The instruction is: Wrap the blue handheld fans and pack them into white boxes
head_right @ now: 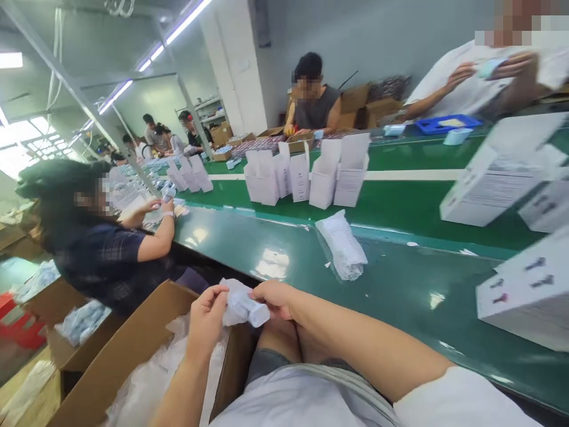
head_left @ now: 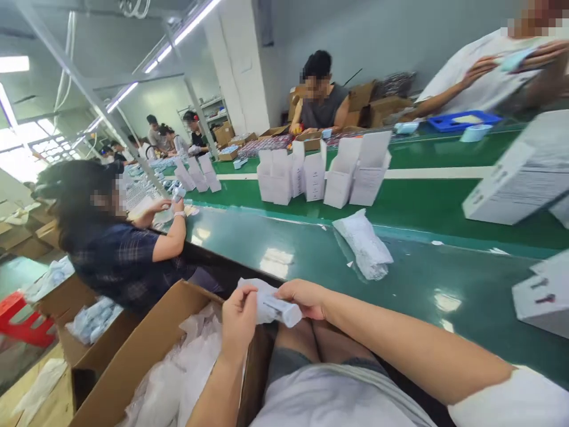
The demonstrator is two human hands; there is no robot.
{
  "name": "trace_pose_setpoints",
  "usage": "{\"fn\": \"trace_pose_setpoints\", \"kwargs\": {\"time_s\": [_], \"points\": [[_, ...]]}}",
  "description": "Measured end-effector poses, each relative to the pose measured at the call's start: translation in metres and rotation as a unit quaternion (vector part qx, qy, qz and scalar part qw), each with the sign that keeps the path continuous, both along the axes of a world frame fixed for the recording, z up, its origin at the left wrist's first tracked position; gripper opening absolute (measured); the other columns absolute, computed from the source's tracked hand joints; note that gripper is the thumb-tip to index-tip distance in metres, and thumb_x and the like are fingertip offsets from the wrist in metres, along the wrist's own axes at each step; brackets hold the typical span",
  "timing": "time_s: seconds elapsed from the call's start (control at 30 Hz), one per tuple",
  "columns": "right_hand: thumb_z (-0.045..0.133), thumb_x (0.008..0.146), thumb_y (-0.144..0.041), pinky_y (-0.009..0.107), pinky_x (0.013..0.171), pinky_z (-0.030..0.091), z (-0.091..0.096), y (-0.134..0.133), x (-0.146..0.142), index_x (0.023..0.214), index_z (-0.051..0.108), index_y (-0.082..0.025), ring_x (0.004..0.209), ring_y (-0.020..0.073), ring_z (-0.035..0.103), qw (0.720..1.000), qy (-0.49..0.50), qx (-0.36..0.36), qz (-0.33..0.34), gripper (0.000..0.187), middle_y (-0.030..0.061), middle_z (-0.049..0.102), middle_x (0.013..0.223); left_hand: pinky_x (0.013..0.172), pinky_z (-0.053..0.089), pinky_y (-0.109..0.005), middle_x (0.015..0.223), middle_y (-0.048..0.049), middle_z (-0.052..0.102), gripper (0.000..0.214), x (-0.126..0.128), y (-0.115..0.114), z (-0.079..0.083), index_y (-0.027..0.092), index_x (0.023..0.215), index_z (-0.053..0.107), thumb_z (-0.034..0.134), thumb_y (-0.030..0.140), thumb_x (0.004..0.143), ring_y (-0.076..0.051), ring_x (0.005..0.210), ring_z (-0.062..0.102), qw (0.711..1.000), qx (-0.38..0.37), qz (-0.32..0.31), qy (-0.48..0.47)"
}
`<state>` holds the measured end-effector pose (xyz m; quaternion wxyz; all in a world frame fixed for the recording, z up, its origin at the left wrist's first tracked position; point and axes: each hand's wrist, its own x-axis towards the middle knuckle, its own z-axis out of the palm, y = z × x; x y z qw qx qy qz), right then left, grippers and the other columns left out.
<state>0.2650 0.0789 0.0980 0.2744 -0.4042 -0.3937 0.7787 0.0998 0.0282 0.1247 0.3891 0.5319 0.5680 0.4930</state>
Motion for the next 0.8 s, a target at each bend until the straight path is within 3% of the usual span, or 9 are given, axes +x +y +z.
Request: {"fn": "trace_pose_setpoints", "kwargs": {"time_s": [0.13, 0.2, 0.23, 0.3, 0.37, 0.47, 0.57, 0.7, 0.8], "points": [[0.075, 0.067, -0.022, 0.023, 0.052, 0.043, 0.060, 0.026, 0.047, 0.062, 0.059, -0.016, 0.050, 0.0098, 0.048, 0.989, -0.051, 0.122, -0.063, 0.018, -0.0038, 0.050, 0.051, 0.056, 0.046, -0.022, 0.066, -0.0020, 0.066, 0.028, 0.006, 0.030, 0.034, 0.013, 0.075, 0.069, 0.079, 0.032, 0.057, -0.013, 0.059, 0.057, 0.981, -0.042, 0.002, -0.192], [0.078, 0.068, -0.030, 0.026, 0.067, 0.047, 0.093, 0.028, 0.079, 0.080, 0.066, -0.017, 0.072, 0.0143, 0.057, 0.966, -0.053, 0.239, -0.087, 0.022, 0.0019, 0.063, 0.076, 0.057, 0.049, -0.024, 0.068, -0.0025, 0.067, 0.031, 0.019, 0.052, 0.061, 0.013, 0.074, 0.069, 0.082, 0.030, 0.051, -0.014, 0.061, 0.061, 0.964, -0.041, -0.022, -0.261], [0.081, 0.065, -0.034, 0.029, 0.078, 0.047, 0.106, 0.025, 0.091, 0.097, 0.066, -0.018, 0.091, 0.0181, 0.058, 0.945, -0.058, 0.308, -0.090, 0.038, 0.0057, 0.064, 0.098, 0.058, 0.050, -0.024, 0.068, -0.0023, 0.067, 0.031, 0.029, 0.059, 0.076, 0.014, 0.073, 0.069, 0.083, 0.028, 0.050, -0.015, 0.062, 0.061, 0.957, -0.033, -0.041, -0.287], [0.090, 0.050, -0.038, 0.035, 0.097, 0.038, 0.116, 0.015, 0.106, 0.127, 0.051, -0.026, 0.124, 0.0247, 0.043, 0.903, -0.062, 0.415, -0.093, 0.088, 0.0096, 0.044, 0.138, 0.058, 0.050, -0.024, 0.067, -0.0018, 0.066, 0.030, 0.056, 0.065, 0.102, 0.014, 0.074, 0.069, 0.083, 0.026, 0.051, -0.014, 0.061, 0.062, 0.942, -0.009, -0.080, -0.324], [0.093, 0.040, -0.039, 0.037, 0.100, 0.035, 0.112, 0.007, 0.108, 0.139, 0.035, -0.030, 0.128, 0.0265, 0.039, 0.894, -0.035, 0.432, -0.111, 0.115, 0.0104, 0.032, 0.146, 0.058, 0.050, -0.024, 0.067, -0.0022, 0.065, 0.030, 0.084, 0.065, 0.120, 0.014, 0.076, 0.069, 0.082, 0.027, 0.053, -0.014, 0.061, 0.061, 0.934, 0.003, -0.130, -0.332], [0.084, 0.057, -0.047, 0.030, 0.079, 0.042, 0.101, 0.007, 0.103, 0.118, 0.051, -0.023, 0.089, 0.0174, 0.055, 0.891, 0.032, 0.402, -0.209, 0.073, 0.0035, 0.057, 0.105, 0.067, 0.052, -0.029, 0.077, -0.0054, 0.066, 0.028, 0.115, 0.068, 0.131, 0.015, 0.081, 0.068, 0.076, 0.037, 0.066, -0.017, 0.071, 0.062, 0.948, 0.060, -0.204, -0.238], [0.072, 0.070, -0.046, 0.026, 0.063, 0.036, 0.105, 0.023, 0.108, 0.081, 0.054, -0.020, 0.063, 0.0114, 0.043, 0.871, 0.036, 0.373, -0.318, 0.033, -0.0048, 0.047, 0.069, 0.088, 0.050, -0.039, 0.113, -0.0103, 0.063, 0.046, 0.128, 0.088, 0.123, 0.019, 0.108, 0.065, 0.075, 0.042, 0.069, -0.026, 0.103, 0.060, 0.952, 0.212, -0.219, -0.019], [0.060, 0.072, -0.026, 0.029, 0.066, 0.037, 0.128, 0.066, 0.138, 0.071, 0.052, -0.021, 0.070, 0.0146, 0.046, 0.867, -0.062, 0.360, -0.338, 0.009, -0.0030, 0.050, 0.071, 0.102, 0.041, -0.052, 0.142, -0.0145, 0.042, 0.122, 0.165, 0.143, 0.106, 0.024, 0.145, 0.031, 0.091, 0.034, 0.040, -0.035, 0.128, 0.045, 0.898, 0.263, -0.320, 0.146], [0.058, 0.070, -0.019, 0.032, 0.069, 0.043, 0.141, 0.108, 0.177, 0.088, 0.057, -0.025, 0.074, 0.0173, 0.054, 0.872, -0.071, 0.362, -0.323, 0.019, -0.0022, 0.057, 0.078, 0.102, 0.042, -0.049, 0.138, -0.0120, 0.049, 0.111, 0.215, 0.193, 0.106, 0.026, 0.145, 0.030, 0.087, 0.029, 0.050, -0.031, 0.122, 0.051, 0.890, 0.256, -0.341, 0.163]]}}
